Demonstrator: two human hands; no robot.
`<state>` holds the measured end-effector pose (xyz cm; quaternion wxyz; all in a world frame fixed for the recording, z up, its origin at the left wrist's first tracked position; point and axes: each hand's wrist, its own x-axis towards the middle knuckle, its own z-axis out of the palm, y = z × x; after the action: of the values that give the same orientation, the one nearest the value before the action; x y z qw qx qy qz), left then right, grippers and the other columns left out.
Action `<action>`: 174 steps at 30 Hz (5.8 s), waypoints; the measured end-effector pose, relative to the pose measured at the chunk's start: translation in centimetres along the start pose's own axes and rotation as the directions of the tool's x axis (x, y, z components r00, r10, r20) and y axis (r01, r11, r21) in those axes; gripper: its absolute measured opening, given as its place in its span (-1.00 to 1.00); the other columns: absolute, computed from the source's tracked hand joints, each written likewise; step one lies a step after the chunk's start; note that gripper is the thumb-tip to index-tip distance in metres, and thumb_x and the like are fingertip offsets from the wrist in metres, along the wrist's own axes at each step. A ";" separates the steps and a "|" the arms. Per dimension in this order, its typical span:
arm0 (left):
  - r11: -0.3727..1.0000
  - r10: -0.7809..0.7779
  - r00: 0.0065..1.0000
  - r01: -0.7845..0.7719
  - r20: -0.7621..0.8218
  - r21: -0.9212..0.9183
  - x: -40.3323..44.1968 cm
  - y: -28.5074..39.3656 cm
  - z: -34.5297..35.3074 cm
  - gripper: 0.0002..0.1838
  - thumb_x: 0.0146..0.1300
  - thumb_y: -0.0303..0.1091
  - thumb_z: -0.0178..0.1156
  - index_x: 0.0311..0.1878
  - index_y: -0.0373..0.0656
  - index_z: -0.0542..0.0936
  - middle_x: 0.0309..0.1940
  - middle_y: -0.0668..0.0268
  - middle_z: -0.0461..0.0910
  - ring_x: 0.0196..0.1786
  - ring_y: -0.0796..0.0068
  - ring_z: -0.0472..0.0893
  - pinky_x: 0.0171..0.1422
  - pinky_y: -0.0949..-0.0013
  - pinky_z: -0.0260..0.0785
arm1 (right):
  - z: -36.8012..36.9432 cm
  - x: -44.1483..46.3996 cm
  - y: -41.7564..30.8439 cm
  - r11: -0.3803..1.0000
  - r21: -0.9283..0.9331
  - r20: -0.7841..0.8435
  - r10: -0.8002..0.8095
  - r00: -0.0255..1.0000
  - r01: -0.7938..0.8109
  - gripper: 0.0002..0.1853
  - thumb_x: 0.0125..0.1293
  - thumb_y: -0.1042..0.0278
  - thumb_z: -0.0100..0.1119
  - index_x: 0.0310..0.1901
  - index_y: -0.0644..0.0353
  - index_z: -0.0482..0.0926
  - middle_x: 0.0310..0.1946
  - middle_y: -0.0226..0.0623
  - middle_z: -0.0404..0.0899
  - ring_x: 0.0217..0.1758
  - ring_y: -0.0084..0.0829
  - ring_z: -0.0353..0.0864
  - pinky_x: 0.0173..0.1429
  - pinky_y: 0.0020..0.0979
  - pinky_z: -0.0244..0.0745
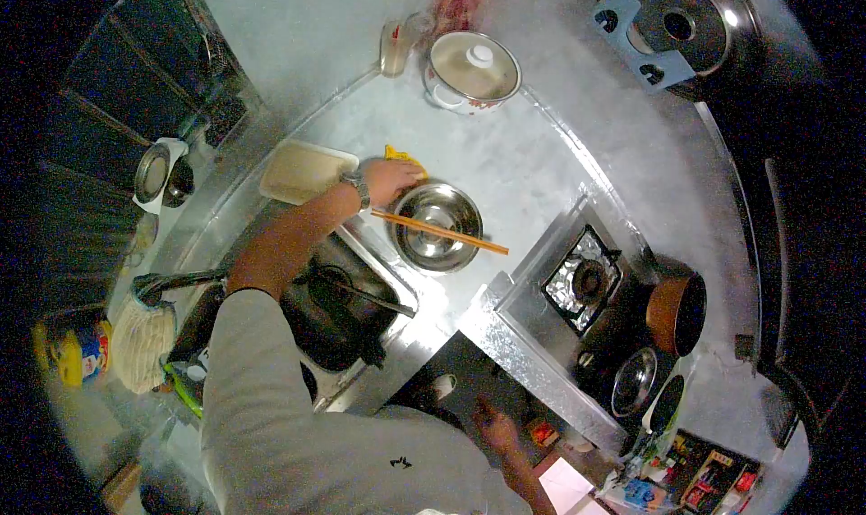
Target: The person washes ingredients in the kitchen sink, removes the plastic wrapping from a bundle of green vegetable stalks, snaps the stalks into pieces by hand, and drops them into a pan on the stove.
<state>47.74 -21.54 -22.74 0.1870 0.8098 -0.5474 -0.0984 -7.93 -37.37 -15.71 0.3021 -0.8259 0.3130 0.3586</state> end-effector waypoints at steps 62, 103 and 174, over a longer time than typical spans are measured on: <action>0.672 -0.725 0.558 0.448 -0.403 -0.589 -19.8 45.8 7.4 -0.64 0.34 -0.42 0.14 0.19 -0.22 0.52 0.20 0.05 0.52 0.29 0.11 0.48 0.36 0.24 0.30 | -1.8 -2.2 18.0 0.821 0.405 -0.166 -0.366 0.916 0.402 -0.61 0.39 0.23 0.15 0.18 0.23 0.53 0.05 -0.15 0.62 0.10 -0.30 0.60 0.19 -0.36 0.46; 0.218 -0.902 0.411 0.170 -0.131 -0.961 -20.8 37.3 8.1 -0.66 0.46 -0.29 0.06 0.19 -0.25 0.49 -0.04 0.27 0.61 -0.10 0.49 0.62 -0.01 0.43 0.48 | -6.2 -4.2 20.4 0.689 0.624 -0.517 0.011 0.856 0.368 -0.75 0.42 0.29 0.10 -0.11 0.31 0.63 -0.30 -0.23 0.71 -0.23 -0.47 0.67 -0.08 -0.43 0.54; 0.312 -0.944 -0.282 -0.590 -0.172 -0.745 -49.4 17.9 6.5 -0.50 0.52 -0.02 -0.14 0.39 -0.03 0.31 0.24 0.24 0.42 0.28 0.36 0.41 0.39 0.26 0.20 | 31.2 2.2 -45.8 0.158 0.359 0.001 -0.986 0.169 0.920 -0.56 0.52 0.28 -0.12 0.36 0.21 0.22 -0.01 -0.22 0.56 -0.02 -0.35 0.57 0.06 -0.29 0.51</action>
<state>11.32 16.88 -23.60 0.8546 0.3850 0.2512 0.2414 14.28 13.04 -22.37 0.6065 -0.7348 -0.2738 0.1318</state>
